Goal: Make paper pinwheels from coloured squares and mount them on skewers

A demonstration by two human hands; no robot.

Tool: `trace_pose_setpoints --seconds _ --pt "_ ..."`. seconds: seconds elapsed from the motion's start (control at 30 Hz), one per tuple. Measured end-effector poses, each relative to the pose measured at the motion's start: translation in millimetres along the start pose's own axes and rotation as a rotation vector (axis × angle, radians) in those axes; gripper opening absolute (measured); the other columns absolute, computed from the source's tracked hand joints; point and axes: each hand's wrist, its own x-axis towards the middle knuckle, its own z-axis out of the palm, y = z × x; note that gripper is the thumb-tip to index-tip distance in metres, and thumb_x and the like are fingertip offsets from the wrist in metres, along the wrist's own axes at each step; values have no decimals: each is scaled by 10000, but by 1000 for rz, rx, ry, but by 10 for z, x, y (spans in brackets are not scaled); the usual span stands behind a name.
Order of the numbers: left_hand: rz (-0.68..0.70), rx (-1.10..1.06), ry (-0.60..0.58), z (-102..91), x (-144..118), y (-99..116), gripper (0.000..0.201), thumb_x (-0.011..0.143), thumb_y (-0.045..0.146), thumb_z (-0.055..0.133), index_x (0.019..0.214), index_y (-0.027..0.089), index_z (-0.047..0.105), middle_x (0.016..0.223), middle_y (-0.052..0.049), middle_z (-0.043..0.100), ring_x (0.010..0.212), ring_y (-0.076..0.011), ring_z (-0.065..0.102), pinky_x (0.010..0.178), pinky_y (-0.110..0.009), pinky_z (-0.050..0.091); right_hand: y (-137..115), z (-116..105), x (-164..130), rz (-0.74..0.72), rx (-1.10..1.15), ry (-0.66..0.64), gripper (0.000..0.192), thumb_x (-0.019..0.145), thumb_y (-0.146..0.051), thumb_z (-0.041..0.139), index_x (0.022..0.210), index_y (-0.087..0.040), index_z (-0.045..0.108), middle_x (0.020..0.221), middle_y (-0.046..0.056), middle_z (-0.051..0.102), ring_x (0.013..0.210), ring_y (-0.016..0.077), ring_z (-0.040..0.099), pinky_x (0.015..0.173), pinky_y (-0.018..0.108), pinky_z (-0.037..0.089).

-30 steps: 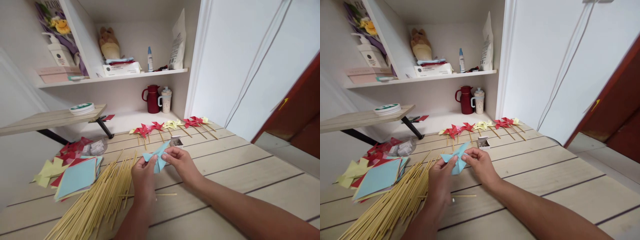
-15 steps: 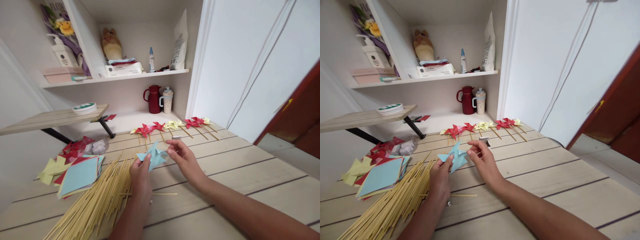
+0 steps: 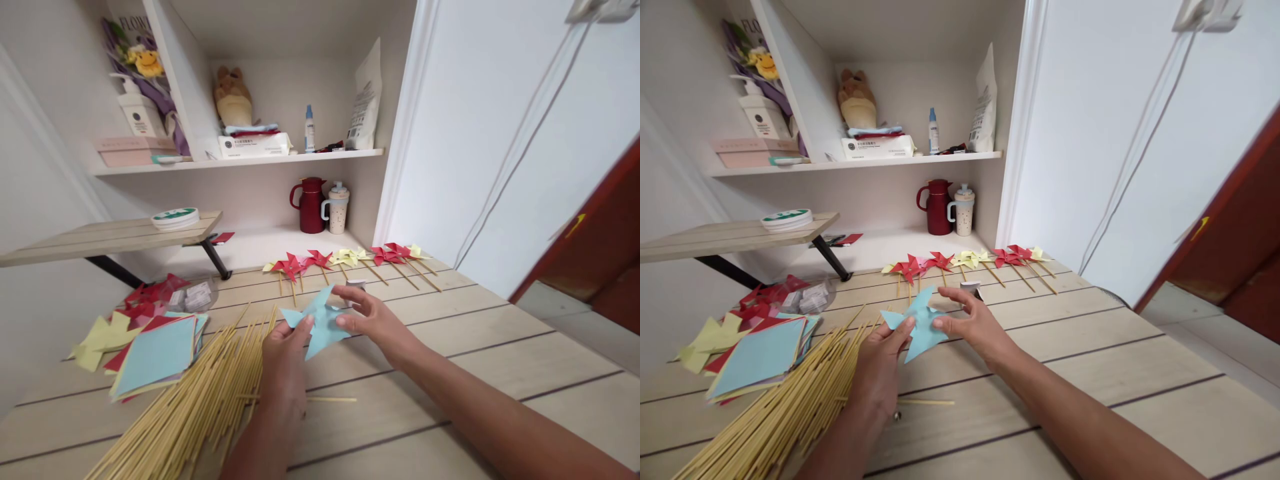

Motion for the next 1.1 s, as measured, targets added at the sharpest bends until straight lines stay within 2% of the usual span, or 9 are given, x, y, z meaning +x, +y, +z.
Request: trace_pose_setpoints --seconds 0.1,0.2,0.43,0.5,0.6,0.7,0.8,0.93,1.1 --pt "-1 63 -38 4 -26 7 353 618 387 833 837 116 777 660 -52 709 568 -140 600 573 -254 456 -52 46 -29 -1 -17 -54 440 570 -421 872 942 -239 724 1196 62 640 1121 286 557 888 384 469" --pt "-11 110 -42 25 -60 12 324 629 370 825 844 131 781 685 -47 728 575 -142 612 576 -252 462 -78 98 -54 50 10 -120 348 577 -427 862 782 -186 716 974 48 660 895 227 603 752 325 471" --pt "22 158 -73 47 -59 -23 309 619 373 831 805 134 771 681 -43 731 609 -165 640 590 -256 480 -41 156 -103 104 112 -78 260 633 -383 843 681 -173 697 723 7 635 687 156 559 660 284 416" --pt "9 153 -89 43 -38 -8 366 608 391 837 854 129 771 715 -62 742 651 -186 663 612 -265 488 -29 164 -105 123 156 -85 263 622 -372 853 677 -168 697 704 10 654 665 154 565 658 287 422" --pt "6 95 -84 31 -14 79 488 633 442 818 1024 158 752 906 -99 769 825 -231 700 692 -287 506 -14 164 -92 159 255 -80 289 590 -364 873 682 -153 699 673 14 672 625 148 576 649 290 435" --pt "40 93 -73 12 -18 198 457 694 468 773 1052 184 745 1064 -101 754 962 -237 687 764 -287 501 -4 147 -74 200 345 -84 312 576 -351 882 723 -133 714 680 22 690 607 138 583 641 281 440" --pt "-8 125 -161 -3 -40 258 456 675 466 791 1017 167 753 1026 -111 764 913 -249 701 755 -299 506 0 131 -67 216 376 -90 321 591 -351 875 757 -122 725 704 33 705 611 133 590 638 273 440" --pt "-99 131 -310 -4 -50 212 484 633 444 828 1006 143 756 906 -118 776 807 -251 714 767 -332 516 -6 141 -85 192 369 -100 324 595 -354 876 759 -123 718 714 35 705 633 143 598 647 281 447" --pt "-113 143 -293 -40 -15 157 457 614 418 839 964 131 770 813 -103 774 713 -225 702 724 -325 520 -36 187 -117 190 354 -96 342 566 -371 892 699 -132 689 654 6 668 596 121 565 607 257 426"
